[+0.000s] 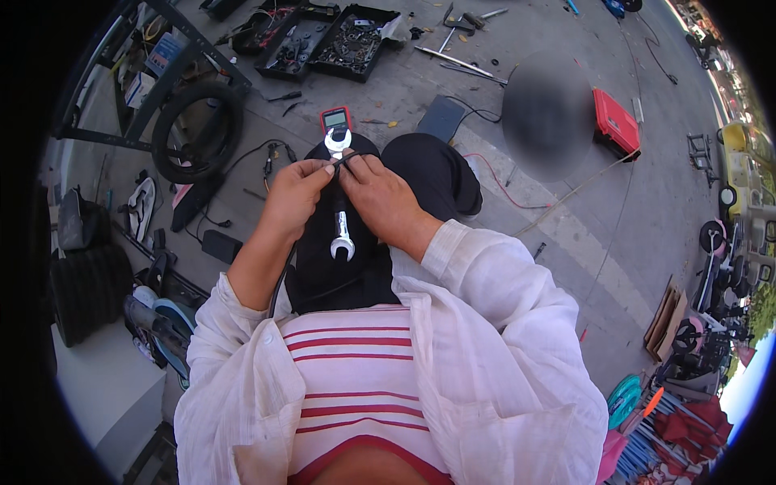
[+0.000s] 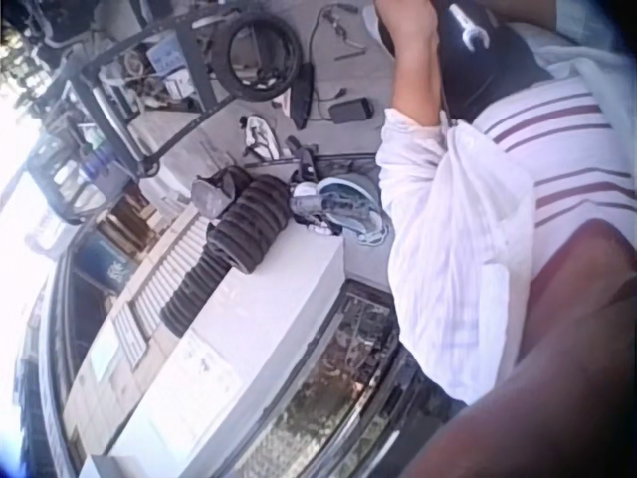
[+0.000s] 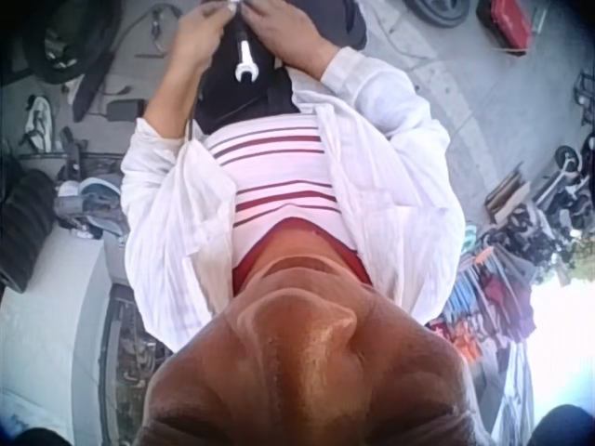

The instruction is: The person uses a multimeter to test a small black electronic component, then strips and twists wires with pliers and a wrench. They wrap the connection with black electrical tape and continue adjusting the wires.

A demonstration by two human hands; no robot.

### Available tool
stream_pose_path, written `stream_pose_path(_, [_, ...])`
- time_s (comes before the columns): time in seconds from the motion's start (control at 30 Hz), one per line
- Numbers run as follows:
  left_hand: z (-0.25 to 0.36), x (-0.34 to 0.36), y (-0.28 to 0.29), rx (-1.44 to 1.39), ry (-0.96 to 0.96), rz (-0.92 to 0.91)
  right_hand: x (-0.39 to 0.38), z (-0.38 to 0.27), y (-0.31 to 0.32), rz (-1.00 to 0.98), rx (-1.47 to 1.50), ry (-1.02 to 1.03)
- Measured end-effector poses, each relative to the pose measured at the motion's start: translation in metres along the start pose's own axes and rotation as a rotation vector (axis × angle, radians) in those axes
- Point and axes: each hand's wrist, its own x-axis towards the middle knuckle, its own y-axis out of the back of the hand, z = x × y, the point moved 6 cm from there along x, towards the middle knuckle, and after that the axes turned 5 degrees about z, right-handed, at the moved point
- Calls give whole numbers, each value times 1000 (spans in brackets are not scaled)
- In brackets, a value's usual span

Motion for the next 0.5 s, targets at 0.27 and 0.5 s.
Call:
stream_pose_path(0.27, [6, 2, 6, 37, 26, -47, 2, -2, 8, 135, 114, 114])
stream_pose_path(0.5, [-1, -11, 8, 49, 159, -112, -13, -11, 7, 143, 203, 250])
